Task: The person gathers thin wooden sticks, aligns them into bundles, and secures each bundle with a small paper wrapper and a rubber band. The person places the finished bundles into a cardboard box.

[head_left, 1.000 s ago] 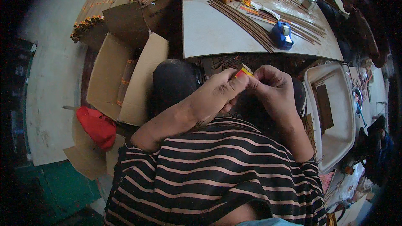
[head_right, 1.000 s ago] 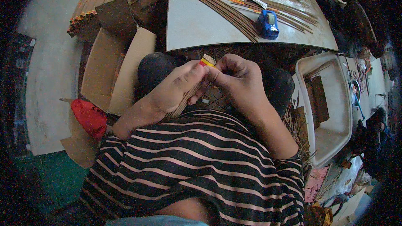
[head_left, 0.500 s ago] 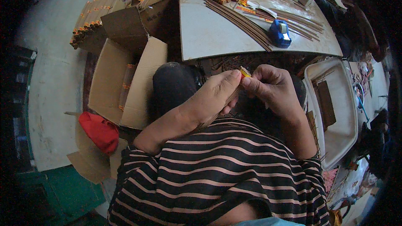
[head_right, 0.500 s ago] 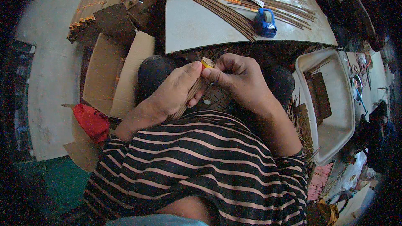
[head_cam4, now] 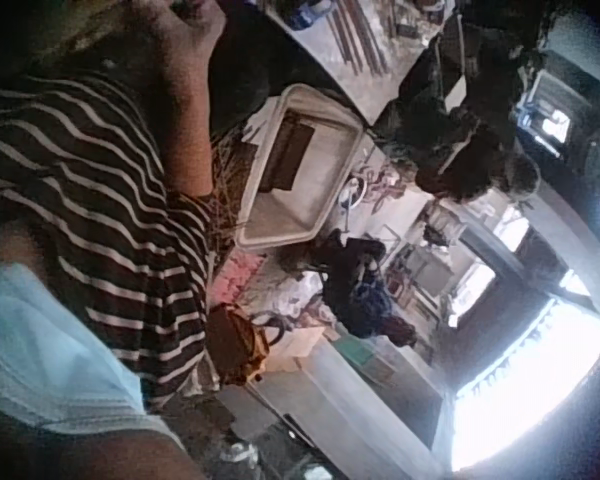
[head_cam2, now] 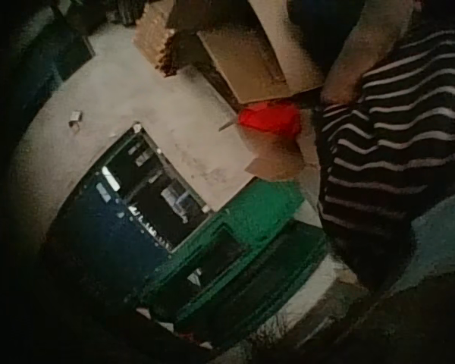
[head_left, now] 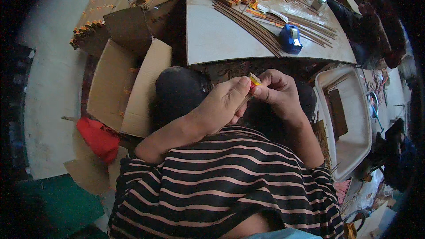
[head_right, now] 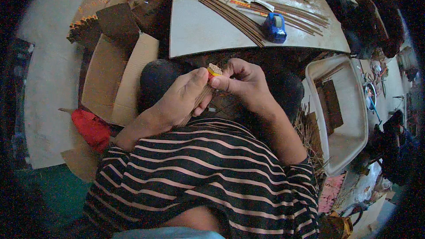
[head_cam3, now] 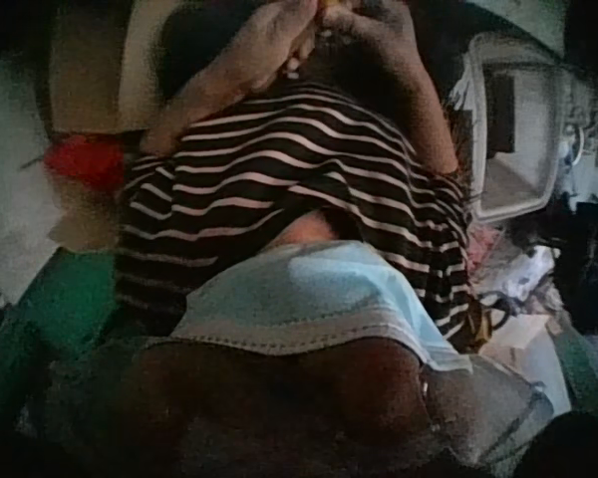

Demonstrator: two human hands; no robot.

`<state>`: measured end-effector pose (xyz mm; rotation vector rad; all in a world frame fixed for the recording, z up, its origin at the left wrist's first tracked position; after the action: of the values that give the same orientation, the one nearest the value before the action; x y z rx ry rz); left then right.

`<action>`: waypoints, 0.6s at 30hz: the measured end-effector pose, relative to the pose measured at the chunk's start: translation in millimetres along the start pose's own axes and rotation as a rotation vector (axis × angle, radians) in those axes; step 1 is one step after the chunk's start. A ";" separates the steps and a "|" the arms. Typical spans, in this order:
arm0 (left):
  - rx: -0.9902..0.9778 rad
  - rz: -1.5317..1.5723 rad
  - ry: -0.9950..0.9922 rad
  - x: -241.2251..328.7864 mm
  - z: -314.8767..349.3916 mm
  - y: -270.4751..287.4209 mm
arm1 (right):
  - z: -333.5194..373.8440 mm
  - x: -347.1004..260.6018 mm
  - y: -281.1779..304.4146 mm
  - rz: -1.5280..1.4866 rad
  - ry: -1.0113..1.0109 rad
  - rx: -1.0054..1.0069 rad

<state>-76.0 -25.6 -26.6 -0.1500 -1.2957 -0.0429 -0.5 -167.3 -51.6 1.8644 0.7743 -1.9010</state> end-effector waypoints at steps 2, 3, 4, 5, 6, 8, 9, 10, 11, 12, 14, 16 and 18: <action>0.024 -0.007 -0.003 -0.4 -0.1 -2.8 | -6.2 3.1 -1.6 -0.051 0.136 0.054; 0.057 -0.054 -0.033 -0.8 -0.1 -2.6 | -8.0 1.8 -1.9 -0.075 0.203 0.076; 0.090 -0.102 -0.063 -1.0 -0.8 -2.1 | -7.0 0.3 1.5 0.050 0.157 0.124; 0.122 -0.150 -0.093 -1.2 -1.5 -2.4 | -4.5 -2.0 6.1 0.174 0.113 0.173; 0.156 -0.188 -0.115 -3.9 -1.3 -2.3 | -3.2 -3.4 8.0 0.295 0.071 0.215; 0.227 -0.264 -0.159 -9.3 -1.0 -2.8 | 3.5 -17.7 2.6 0.386 0.034 0.246; 0.219 -0.269 -0.164 -9.4 -1.8 -4.9 | 8.5 -20.1 4.0 0.366 -0.031 0.236; 0.214 -0.273 -0.169 -8.9 -2.5 -7.3 | 12.2 -21.9 4.8 0.344 -0.096 0.225; 0.209 -0.277 -0.174 -9.0 -3.1 -9.2 | 13.8 -25.1 2.6 0.364 -0.046 0.233; 0.210 -0.298 -0.181 -10.3 -3.8 -10.7 | 15.8 -26.9 2.9 0.387 -0.091 0.210; 0.213 -0.340 -0.194 -13.5 -5.1 -13.2 | 19.2 -30.4 3.8 0.435 -0.181 0.162; 0.219 -0.339 -0.192 -11.0 -2.7 -15.0 | 21.9 -34.7 0.4 0.438 -0.162 0.134; 0.220 -0.363 -0.196 -10.8 -2.0 -16.3 | 23.2 -34.0 0.4 0.446 -0.152 0.113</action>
<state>-79.0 -42.5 -36.1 0.2767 -1.5008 -0.1982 -16.6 -185.8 -18.6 1.7481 0.1823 -1.7924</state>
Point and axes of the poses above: each hand's wrist, its own z-axis away from the middle knuckle, its own y-axis out of the back of the hand, x = y × z, the point moved 2 cm from there along -z, towards the middle knuckle, and after that the axes turned 3 degrees about x, right-handed, at the moved point
